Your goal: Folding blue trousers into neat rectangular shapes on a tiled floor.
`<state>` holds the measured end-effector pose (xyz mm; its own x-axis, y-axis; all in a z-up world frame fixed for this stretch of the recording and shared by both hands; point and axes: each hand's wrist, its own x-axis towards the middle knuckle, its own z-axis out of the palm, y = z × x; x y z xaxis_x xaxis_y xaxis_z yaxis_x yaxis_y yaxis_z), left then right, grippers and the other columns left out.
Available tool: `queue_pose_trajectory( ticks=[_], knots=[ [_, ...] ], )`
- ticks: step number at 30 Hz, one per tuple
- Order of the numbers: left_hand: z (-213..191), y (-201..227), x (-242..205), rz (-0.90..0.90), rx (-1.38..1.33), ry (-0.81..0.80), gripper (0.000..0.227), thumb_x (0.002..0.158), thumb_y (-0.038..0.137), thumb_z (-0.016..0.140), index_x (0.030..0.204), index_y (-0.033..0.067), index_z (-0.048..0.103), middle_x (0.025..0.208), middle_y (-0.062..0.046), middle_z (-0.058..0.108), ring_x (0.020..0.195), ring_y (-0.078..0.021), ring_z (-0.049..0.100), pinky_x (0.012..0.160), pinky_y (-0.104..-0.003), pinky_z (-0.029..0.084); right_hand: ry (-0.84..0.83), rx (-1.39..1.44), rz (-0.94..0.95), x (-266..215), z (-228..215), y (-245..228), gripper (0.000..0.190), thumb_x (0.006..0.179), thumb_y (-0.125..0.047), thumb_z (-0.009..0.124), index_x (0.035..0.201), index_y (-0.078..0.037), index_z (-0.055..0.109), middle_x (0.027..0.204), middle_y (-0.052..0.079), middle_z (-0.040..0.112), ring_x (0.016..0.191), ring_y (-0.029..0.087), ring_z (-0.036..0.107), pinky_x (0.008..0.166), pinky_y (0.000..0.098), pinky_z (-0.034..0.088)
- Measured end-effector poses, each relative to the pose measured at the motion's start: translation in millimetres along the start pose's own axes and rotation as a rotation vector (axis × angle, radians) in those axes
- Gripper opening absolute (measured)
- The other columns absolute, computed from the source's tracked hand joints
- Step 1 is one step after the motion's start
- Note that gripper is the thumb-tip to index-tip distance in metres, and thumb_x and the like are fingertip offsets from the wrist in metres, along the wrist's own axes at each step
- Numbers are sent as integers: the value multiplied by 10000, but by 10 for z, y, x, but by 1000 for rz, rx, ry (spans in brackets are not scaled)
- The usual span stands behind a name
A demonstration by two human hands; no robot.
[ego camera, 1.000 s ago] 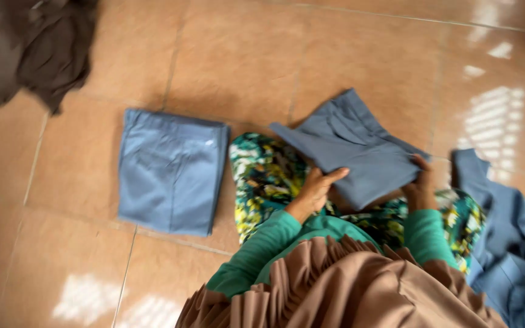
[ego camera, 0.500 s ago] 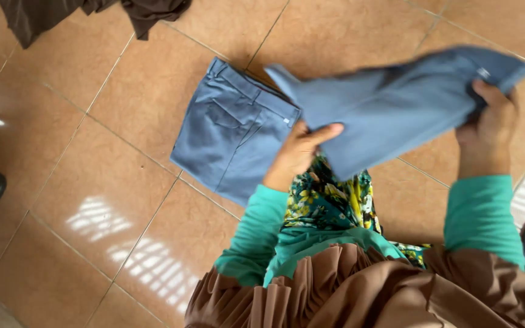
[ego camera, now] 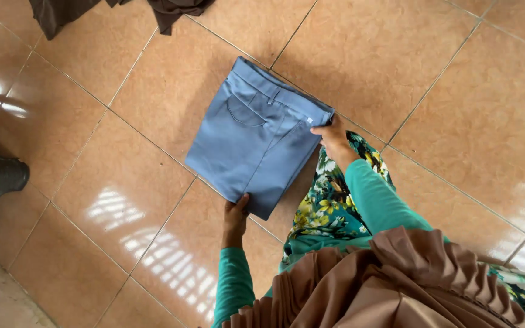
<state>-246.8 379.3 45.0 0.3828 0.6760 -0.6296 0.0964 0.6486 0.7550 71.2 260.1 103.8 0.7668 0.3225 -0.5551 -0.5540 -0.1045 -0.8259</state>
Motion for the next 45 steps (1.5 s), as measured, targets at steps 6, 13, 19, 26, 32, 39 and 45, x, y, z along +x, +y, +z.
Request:
queue_pose_trajectory(
  ticks=[6, 13, 19, 26, 32, 39, 45],
  knots=[
    [129, 129, -50, 13, 24, 86, 296, 832, 76, 843, 1093, 126, 711, 859, -17, 667, 814, -177, 721, 796, -453, 574, -22, 40, -62, 326, -175, 346, 812, 748, 89, 812, 1457, -10, 428, 1379, 336, 524, 1324, 526, 504, 963, 690, 476],
    [48, 160, 27, -27, 77, 175, 472, 808, 121, 867, 1174, 252, 599, 978, -18, 657, 902, -201, 627, 904, -478, 402, -98, 115, -68, 376, -291, 402, 880, 777, 51, 834, 1514, -32, 362, 1268, 267, 549, 1252, 440, 570, 967, 627, 507],
    [416, 377, 202, 686, 593, 459, 788, 802, 65, 666, 1528, 203, 392, 1529, -213, 342, 1469, -426, 339, 1217, -610, 210, 86, -551, -324, 581, -441, 431, 801, 806, -202, 831, 1509, -300, 460, 1230, 165, 604, 1079, 319, 713, 868, 427, 615],
    [1814, 334, 235, 1113, 1502, 227, 669, 998, 392, 597, 1603, 234, 358, 1677, -170, 276, 1558, -431, 176, 1206, -675, 53, -80, -1583, -1040, -64, -223, 78, 808, 997, -401, 590, 1674, -201, 197, 1737, 165, 58, 1584, 407, 6, 1215, 693, 48],
    [2018, -101, 514, 1138, 1674, 176, 642, 1042, 471, 473, 1624, 287, 271, 1696, -137, 222, 1573, -406, 124, 1216, -702, 49, 22, -1786, -1086, 103, -290, 383, 840, 977, -548, 539, 1673, -257, 168, 1754, 105, 53, 1603, 362, 25, 1251, 670, -32],
    [1995, -172, 596, 1211, 1671, 217, 640, 1045, 479, 455, 1624, 274, 276, 1689, -162, 231, 1566, -418, 140, 1205, -714, 60, 86, -1921, -1077, 133, -295, 419, 875, 975, -651, 487, 1682, -292, 116, 1756, 75, 10, 1602, 338, -23, 1244, 676, -28],
    [2287, -66, 491, 1331, 1588, 192, 624, 1035, 465, 477, 1592, 217, 347, 1655, -204, 286, 1547, -447, 191, 1191, -735, 75, 47, -1569, -1022, 137, -529, 286, 817, 967, -505, 564, 1668, -254, 228, 1741, 95, 161, 1602, 338, 71, 1242, 687, -9]
  ],
)
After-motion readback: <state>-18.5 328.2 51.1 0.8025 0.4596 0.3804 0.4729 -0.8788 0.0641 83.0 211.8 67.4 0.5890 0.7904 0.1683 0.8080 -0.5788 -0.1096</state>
